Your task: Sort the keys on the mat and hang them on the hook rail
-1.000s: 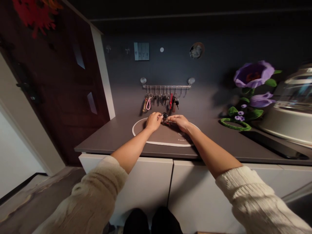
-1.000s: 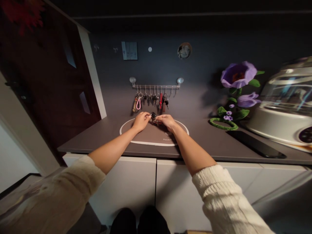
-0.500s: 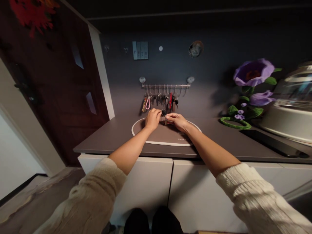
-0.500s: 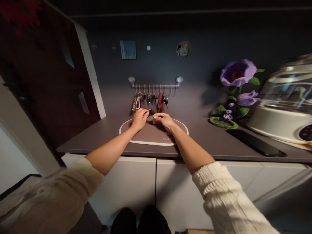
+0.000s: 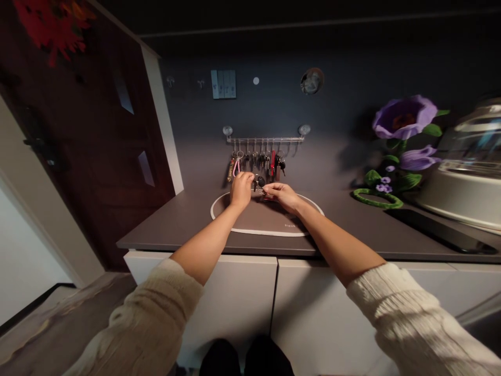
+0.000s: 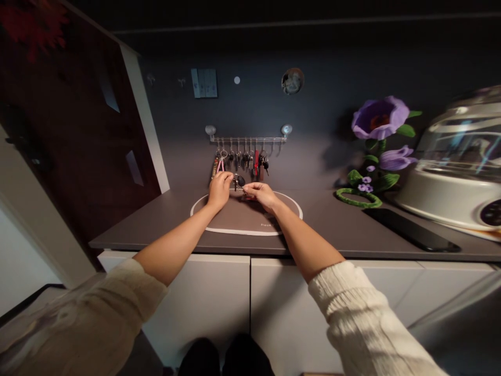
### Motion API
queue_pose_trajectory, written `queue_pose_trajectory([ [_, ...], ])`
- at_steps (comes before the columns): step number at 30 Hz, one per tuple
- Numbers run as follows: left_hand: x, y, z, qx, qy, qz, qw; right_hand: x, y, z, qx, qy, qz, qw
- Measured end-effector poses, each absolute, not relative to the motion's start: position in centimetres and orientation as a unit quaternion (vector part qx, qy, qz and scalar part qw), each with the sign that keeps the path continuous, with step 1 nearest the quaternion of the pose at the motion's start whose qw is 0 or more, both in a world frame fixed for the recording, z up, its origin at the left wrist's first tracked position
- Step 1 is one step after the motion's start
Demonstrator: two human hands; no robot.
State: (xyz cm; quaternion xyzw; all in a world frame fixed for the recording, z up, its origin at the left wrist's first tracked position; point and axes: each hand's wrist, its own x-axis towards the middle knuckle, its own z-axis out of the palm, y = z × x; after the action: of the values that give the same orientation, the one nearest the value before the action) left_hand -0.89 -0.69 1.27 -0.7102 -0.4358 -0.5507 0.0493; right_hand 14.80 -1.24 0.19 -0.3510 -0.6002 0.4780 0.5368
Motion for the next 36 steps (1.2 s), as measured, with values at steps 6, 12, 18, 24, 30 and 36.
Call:
queue_pose_trajectory([
  [6,-1.0,-0.6,1.5,-0.697,-0.435,-0.569,0.037,14.8,-1.1,0.2,-0.368,-0.613,0.468,0.518],
  [12,-0.9,-0.8,1.6,-0.698,-0.424,-0.576,0.049,14.5,-1.1,0.7,-0.361,-0.645,0.385,0.553],
  [18,-0.8,-1.0,1.7,-0.713,-0.412,-0.563,0.071,13.9,-1.9,1.6,-0.329,-0.664,0.325,0.588],
  [24,-0.6,-1.3,1.8,-0.730,-0.395,-0.550,0.090,13.6,-2.2,2.1,-0.316,-0.665,0.320,0.596],
  [30,-0.7,-1.4,1.7,-0.748,-0.391,-0.525,0.110,13.4,-2.5,2.4,-0.320,-0.667,0.314,0.595],
  [36,-0.6,-1.2,1.6,-0.752,-0.387,-0.520,0.125,13.5,-2.2,2.3,-0.331,-0.669,0.314,0.587],
])
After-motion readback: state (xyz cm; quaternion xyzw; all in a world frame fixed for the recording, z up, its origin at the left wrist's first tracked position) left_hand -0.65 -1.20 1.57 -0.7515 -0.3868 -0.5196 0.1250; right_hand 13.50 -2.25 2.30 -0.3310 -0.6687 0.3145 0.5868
